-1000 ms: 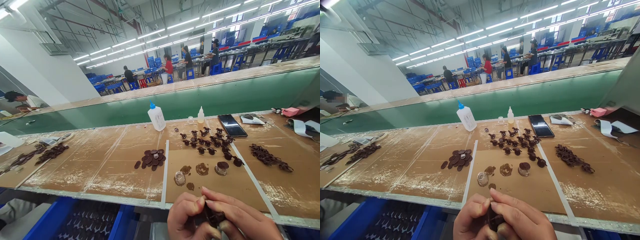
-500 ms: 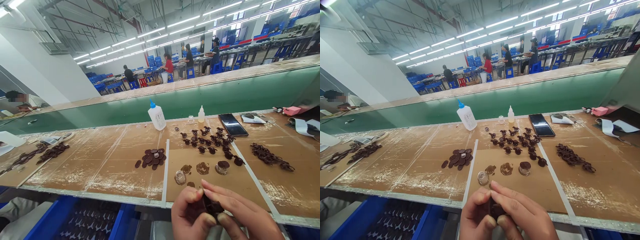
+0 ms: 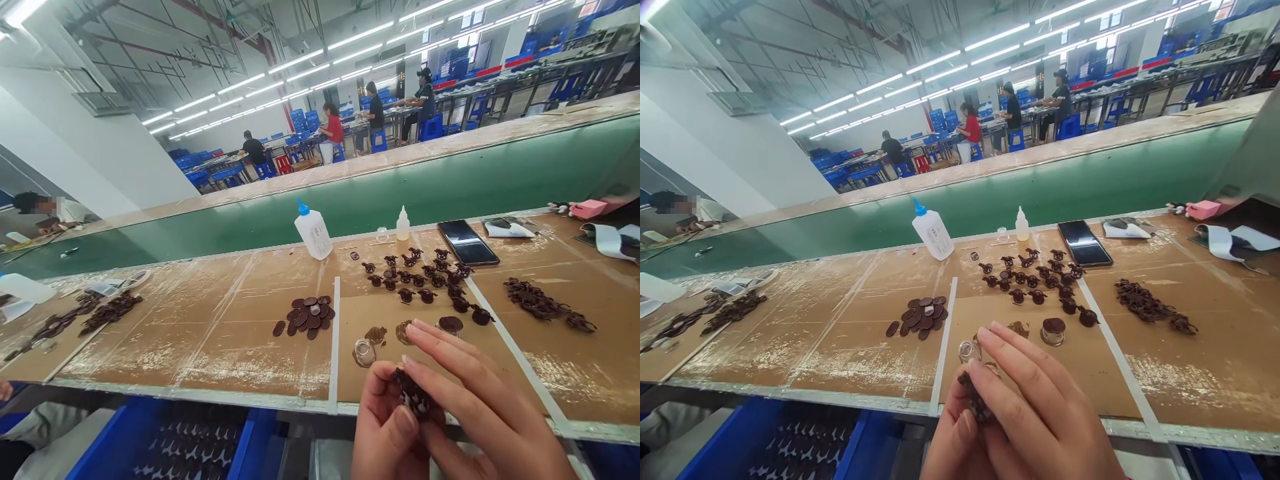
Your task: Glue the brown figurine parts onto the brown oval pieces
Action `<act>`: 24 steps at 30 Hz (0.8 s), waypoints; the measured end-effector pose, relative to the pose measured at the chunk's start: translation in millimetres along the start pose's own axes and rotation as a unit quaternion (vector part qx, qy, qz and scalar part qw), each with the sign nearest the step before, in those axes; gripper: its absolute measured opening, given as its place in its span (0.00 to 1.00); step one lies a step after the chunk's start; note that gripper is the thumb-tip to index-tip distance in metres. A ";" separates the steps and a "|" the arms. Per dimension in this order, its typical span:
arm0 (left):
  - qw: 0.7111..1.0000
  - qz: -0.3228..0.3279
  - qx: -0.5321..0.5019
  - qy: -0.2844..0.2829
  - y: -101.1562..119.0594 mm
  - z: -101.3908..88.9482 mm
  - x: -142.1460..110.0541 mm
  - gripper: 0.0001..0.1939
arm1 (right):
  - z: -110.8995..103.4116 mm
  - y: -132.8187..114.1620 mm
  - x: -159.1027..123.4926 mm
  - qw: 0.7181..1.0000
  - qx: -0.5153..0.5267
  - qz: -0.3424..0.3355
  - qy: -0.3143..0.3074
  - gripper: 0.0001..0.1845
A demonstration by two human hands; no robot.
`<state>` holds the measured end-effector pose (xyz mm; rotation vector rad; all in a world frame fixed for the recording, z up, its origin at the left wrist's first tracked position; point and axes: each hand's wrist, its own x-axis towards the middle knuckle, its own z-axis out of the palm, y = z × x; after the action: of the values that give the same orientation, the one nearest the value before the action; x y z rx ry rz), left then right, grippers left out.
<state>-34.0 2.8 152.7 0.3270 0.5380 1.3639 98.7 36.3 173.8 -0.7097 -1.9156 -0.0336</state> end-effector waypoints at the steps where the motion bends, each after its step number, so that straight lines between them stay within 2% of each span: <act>1: 1.000 0.001 0.006 -0.003 0.0 -0.1 0.3 0.18 | 0.3 -0.5 2.8 1.000 -0.002 -0.004 0.005 0.21; 10: 0.998 0.011 0.049 0.030 -5.0 -7.6 -1.6 0.21 | -3.7 0.2 1.7 1.000 0.021 -0.008 0.014 0.18; 16: 0.997 0.018 0.070 0.005 -9.1 -13.1 -0.5 0.20 | -5.6 0.9 5.5 1.000 0.025 0.000 0.019 0.18; 24: 0.999 0.018 0.043 0.016 -9.4 -9.0 0.2 0.18 | -8.4 1.0 5.1 1.000 0.008 0.003 0.025 0.18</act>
<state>-31.0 0.4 140.3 0.3864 0.6218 1.3854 104.7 36.7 181.6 -0.6982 -1.8638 -0.0311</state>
